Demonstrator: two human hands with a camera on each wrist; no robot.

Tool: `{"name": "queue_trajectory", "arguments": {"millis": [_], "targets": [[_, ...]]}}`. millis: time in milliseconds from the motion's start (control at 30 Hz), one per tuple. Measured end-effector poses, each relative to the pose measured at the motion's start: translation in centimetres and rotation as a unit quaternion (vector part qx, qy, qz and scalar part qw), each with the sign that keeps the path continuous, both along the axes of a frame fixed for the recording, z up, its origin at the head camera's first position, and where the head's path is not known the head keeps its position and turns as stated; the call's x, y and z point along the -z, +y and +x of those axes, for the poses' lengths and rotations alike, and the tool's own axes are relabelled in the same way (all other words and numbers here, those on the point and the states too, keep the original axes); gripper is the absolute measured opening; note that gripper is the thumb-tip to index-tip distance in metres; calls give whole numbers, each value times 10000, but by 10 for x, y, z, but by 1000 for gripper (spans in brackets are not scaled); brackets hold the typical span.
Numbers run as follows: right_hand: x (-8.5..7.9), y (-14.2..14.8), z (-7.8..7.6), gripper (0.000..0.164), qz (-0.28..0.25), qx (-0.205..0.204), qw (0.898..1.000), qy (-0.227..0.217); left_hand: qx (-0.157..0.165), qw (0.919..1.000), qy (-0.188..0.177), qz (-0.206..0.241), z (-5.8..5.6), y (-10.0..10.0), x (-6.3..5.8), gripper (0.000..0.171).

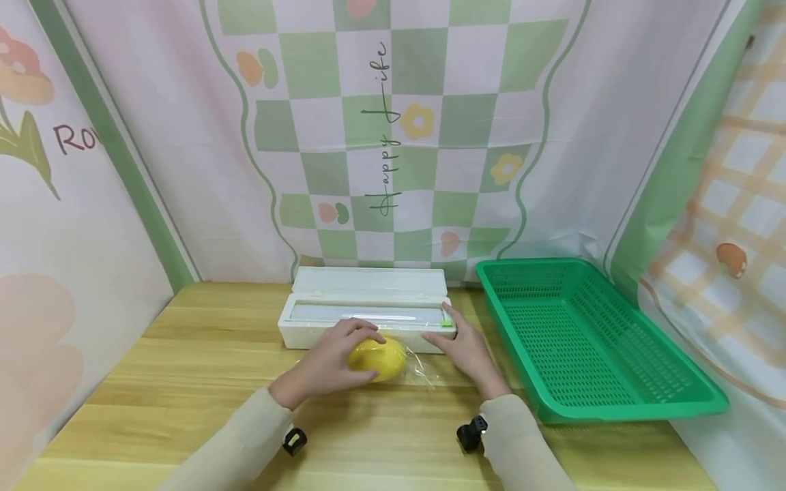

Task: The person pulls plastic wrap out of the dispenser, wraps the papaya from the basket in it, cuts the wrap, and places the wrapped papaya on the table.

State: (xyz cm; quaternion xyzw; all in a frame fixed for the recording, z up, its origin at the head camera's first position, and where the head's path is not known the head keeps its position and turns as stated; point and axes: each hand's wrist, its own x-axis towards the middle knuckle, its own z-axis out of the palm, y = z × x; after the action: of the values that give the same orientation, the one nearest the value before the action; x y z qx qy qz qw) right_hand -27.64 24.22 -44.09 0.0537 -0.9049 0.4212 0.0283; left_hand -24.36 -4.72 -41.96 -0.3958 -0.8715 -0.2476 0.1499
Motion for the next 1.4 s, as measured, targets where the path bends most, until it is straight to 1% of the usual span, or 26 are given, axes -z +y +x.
{"name": "queue_trajectory", "arguments": {"millis": [100,233,333,467,600,733,833,900,1067,1167,1200,1300,1400], "targets": [[0,1,0,95,43,42,10000,-39,212,9998,27,-48,-5,14,-10,40],[0,2,0,97,117,34,9999,-59,495,9982,-237,-255,-15,37,-26,34],[0,3,0,97,165,-14,9999,-41,568,9953,-583,-529,-25,54,-36,31],[-1,4,0,96,246,-8,9997,-34,561,9899,-1046,-775,-38,77,-45,30],[-2,6,-1,93,277,-28,9996,-17,466,9863,-1359,-810,-49,96,-48,32],[-2,6,-2,91,269,-53,9996,21,172,9831,-1667,-741,-57,109,-39,34],[-1,6,-2,88,282,-43,9996,64,46,9817,-1780,-673,-62,114,-33,35],[0,7,-3,85,308,-22,9994,161,63,9828,-1741,-616,-63,116,-31,35],[0,8,-5,75,341,17,9991,248,65,9882,-1439,-519,-62,123,-29,37],[-1,8,-4,70,342,24,9992,224,-135,9904,-1267,-539,-61,131,-28,34],[-1,8,-3,69,357,21,9991,228,-241,9907,-1212,-570,-61,133,-27,30],[-1,7,-2,70,384,24,9989,253,-575,9915,-951,-679,-61,139,-25,22],[-1,7,-1,72,369,-24,9990,265,-769,9909,-813,-742,-62,142,-23,17]]}}
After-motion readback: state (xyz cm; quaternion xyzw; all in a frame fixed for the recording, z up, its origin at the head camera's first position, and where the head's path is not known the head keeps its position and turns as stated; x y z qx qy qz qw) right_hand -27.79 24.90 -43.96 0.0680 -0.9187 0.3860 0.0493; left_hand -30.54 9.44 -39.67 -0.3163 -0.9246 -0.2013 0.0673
